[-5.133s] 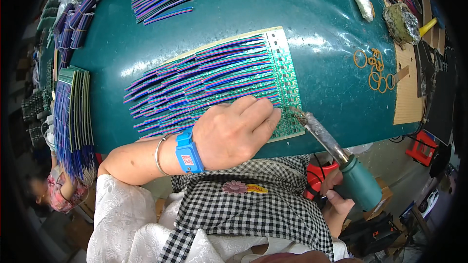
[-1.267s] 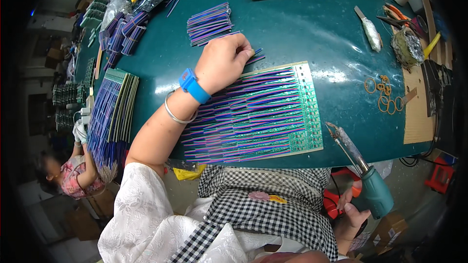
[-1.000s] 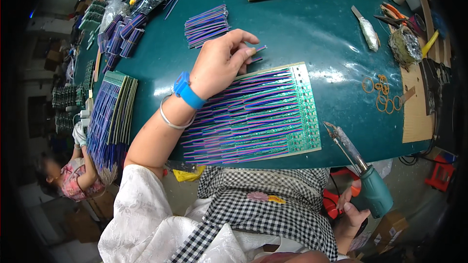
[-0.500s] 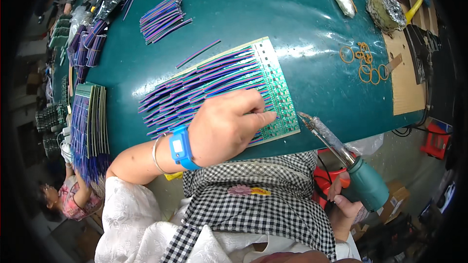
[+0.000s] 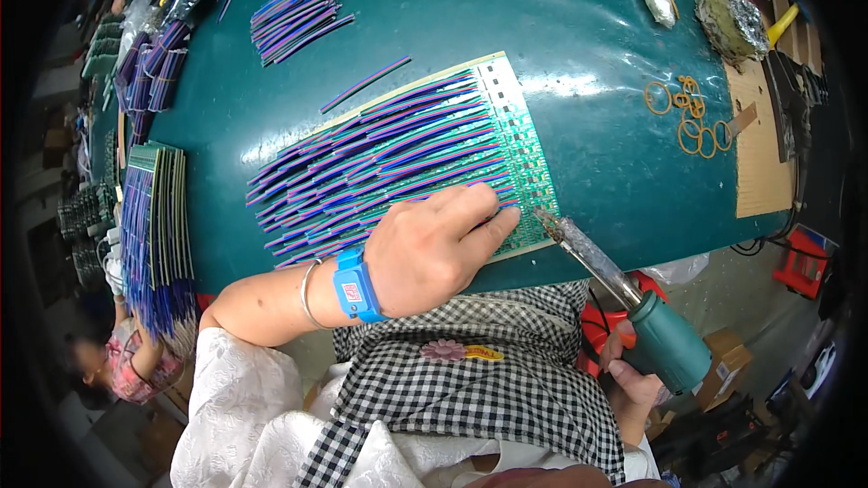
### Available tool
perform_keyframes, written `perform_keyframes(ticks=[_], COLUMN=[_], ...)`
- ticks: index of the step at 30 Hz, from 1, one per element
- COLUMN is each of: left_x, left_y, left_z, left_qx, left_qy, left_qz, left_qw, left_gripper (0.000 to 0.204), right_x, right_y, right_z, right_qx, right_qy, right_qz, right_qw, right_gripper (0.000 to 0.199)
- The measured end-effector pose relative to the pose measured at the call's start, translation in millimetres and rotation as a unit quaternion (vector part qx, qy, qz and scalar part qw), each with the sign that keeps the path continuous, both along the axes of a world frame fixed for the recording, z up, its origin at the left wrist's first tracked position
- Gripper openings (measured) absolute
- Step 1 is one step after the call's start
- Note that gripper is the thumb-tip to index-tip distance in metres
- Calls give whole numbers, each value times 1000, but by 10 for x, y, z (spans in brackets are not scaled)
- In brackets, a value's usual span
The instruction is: Manually position multi-colored ribbon wires into circuit boards and secure them using a soldering iron tool.
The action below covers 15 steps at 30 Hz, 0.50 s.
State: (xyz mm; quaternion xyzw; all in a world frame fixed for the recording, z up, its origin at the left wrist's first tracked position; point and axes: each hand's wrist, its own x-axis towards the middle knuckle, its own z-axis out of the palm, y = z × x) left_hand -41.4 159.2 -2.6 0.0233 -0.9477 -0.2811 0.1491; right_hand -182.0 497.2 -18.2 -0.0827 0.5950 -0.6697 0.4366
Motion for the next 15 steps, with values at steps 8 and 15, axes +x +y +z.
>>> perform_keyframes(ticks=[8,15], left_x=[12,16], left_y=[13,12], left_z=[-36,-21], left_qx=[-16,-13], left_qy=[3,1], left_qz=[-1,-4], left_qw=[1000,1000], left_gripper=[40,41], right_x=[-9,-22], right_y=[136,64], right_z=[-133,-128], right_qx=[80,58], right_qy=[87,67], right_qz=[44,32], right_qw=[992,996], right_gripper=[65,60])
